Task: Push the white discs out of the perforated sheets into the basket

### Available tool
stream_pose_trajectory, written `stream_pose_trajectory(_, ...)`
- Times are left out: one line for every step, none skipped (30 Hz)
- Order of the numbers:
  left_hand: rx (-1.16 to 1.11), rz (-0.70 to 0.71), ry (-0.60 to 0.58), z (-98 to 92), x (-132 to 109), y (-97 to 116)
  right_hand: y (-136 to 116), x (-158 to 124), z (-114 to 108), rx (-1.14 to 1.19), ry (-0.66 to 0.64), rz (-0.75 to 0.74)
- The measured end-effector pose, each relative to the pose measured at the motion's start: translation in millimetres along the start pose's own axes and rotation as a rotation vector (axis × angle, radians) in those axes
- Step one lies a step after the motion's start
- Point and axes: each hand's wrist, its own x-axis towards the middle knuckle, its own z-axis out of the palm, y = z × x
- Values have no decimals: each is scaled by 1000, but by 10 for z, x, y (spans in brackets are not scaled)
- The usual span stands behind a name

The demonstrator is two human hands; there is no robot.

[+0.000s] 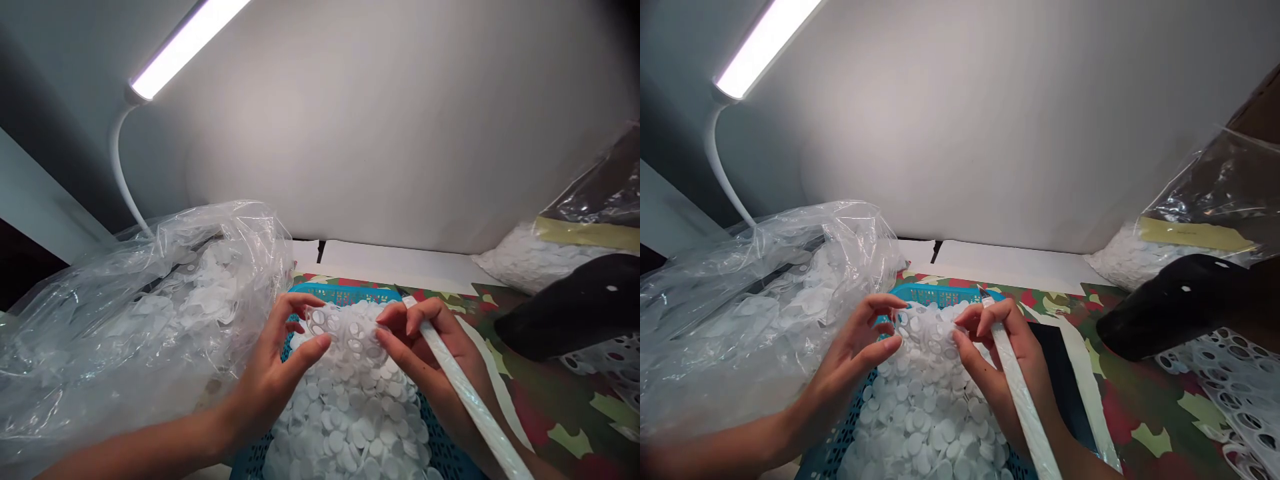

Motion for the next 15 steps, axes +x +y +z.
stream_pose_trajectory(16, 54, 36, 4, -19, -1, -13, -8, -2, -1, -52, -4)
stream_pose_trajectory(24, 113, 59, 8, -38, 4, -28, -19, -2, -2, -124, -2)
stream_pose_trajectory(20, 167, 57, 12, -54, 15, -44, -33, -2, -5, -201, 0)
stream_pose_trajectory(5, 206, 24, 14, -64, 32, -59, -47, 0, -6, -273, 0)
stream_pose_trajectory(-18, 215, -42, 14, -68, 53, -72, -62, 1, -6, -334, -4)
stream_pose_trajectory(-44, 197, -131, 14, -64, 77, -81, -75, 2, -4, -374, -9)
stream_pose_trajectory(-74, 160, -242, 12, -53, 102, -87, -86, 2, -3, -399, -11)
stream_pose_trajectory(-106, 109, -358, 11, -37, 124, -89, -93, 2, 2, -411, -4)
stream_pose_trajectory(-138, 51, -456, 12, -18, 141, -87, -97, 0, 16, -415, 8)
stream_pose_trajectory(-165, -3, -520, 15, 1, 151, -83, -98, -1, 33, -410, 24)
stream_pose_trajectory(-187, -44, -549, 21, 18, 153, -76, -96, -1, 49, -393, 35)
stream_pose_trajectory(-204, -70, -548, 29, 29, 149, -69, -92, -1, 65, -368, 37)
stream_pose_trajectory(-217, -85, -523, 39, 36, 137, -60, -86, 1, 80, -338, 32)
stream_pose_trajectory(-232, -86, -490, 51, 38, 122, -51, -80, 2, 89, -306, 23)
stream_pose_trajectory(-258, -79, -463, 62, 37, 105, -41, -73, 4, 90, -277, 16)
